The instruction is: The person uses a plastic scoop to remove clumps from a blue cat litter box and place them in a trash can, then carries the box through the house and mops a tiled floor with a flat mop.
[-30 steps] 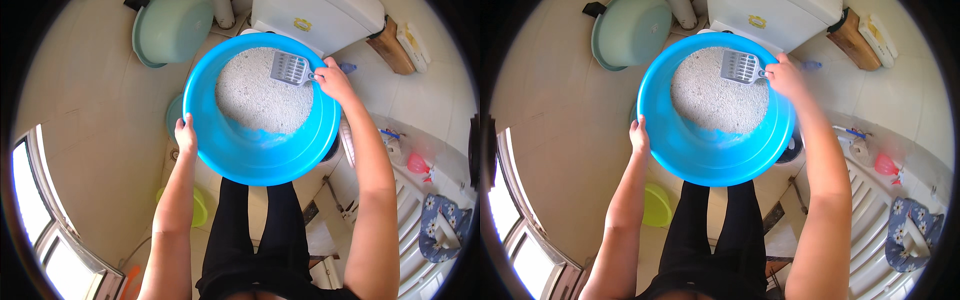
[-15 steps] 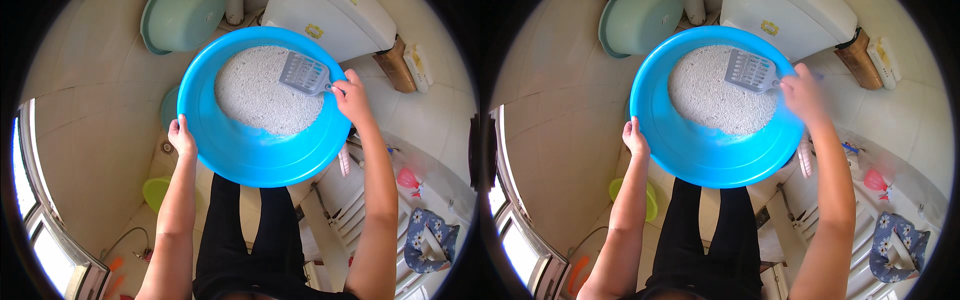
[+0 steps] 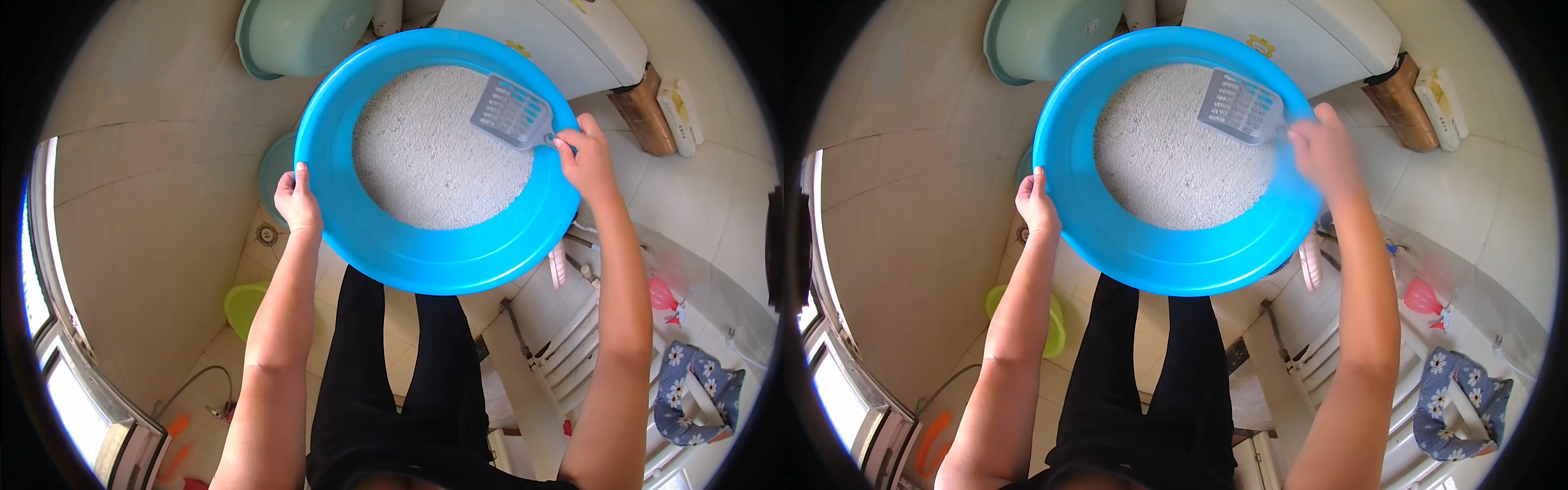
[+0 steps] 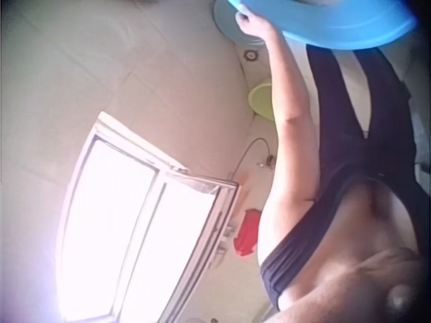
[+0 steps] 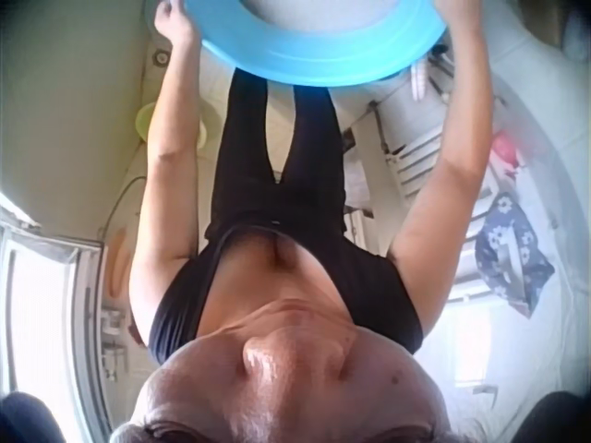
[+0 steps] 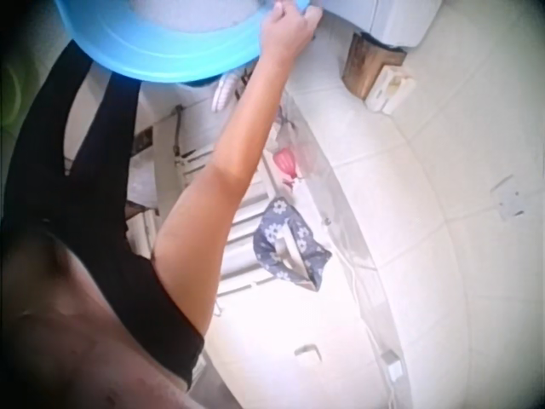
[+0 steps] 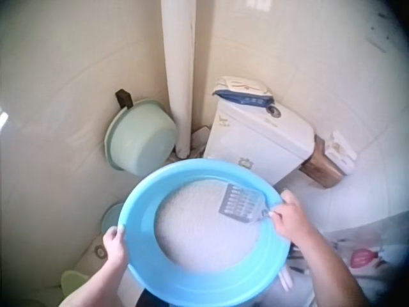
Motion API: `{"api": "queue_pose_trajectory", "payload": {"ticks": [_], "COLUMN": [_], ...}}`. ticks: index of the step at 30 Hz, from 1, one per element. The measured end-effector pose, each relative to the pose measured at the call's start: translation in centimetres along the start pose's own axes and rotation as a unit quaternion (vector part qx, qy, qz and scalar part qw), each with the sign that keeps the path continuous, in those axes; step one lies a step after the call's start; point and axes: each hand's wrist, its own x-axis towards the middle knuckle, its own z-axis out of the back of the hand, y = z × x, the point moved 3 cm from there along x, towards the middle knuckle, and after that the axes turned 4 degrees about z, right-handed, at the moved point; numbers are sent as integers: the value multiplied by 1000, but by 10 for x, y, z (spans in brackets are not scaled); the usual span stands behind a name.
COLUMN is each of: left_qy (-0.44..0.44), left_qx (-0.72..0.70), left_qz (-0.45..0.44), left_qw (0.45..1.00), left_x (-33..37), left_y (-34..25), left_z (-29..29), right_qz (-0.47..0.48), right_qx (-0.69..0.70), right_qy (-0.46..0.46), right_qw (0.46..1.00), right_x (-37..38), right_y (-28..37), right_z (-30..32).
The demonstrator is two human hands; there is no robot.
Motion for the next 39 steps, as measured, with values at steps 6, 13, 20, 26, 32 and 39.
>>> {"api": "queue_pose_trajectory", "payload": {"ticks": [6,13,20,26,32,39], "left_qy": [-11,16,94,112,129,132], "left_qx": [-32,-22,-31,-199,-180,-204], "left_qz": [-40,-37,12,95,115,142], "left_qw": [999,999,995,969,968,960], "left_x": [2,17,11,18,31,29], "left_y": [-7,-7,-13,11,3,5], "left_z": [3,1,5,4,-7,-6], "right_qz": [38,46,77,78,59,108], "right_qx": [-12,-39,-53,-55,-51,-59], "right_qy": [-68,-70,-105,-79,-88,-95], "right_qw": [997,996,990,992,993,988], "right_x": [-9,-2,-18,-14,-7,8], "right_y": [28,40,53,73,71,74], "right_z": [23,32,37,36,36,35]}}
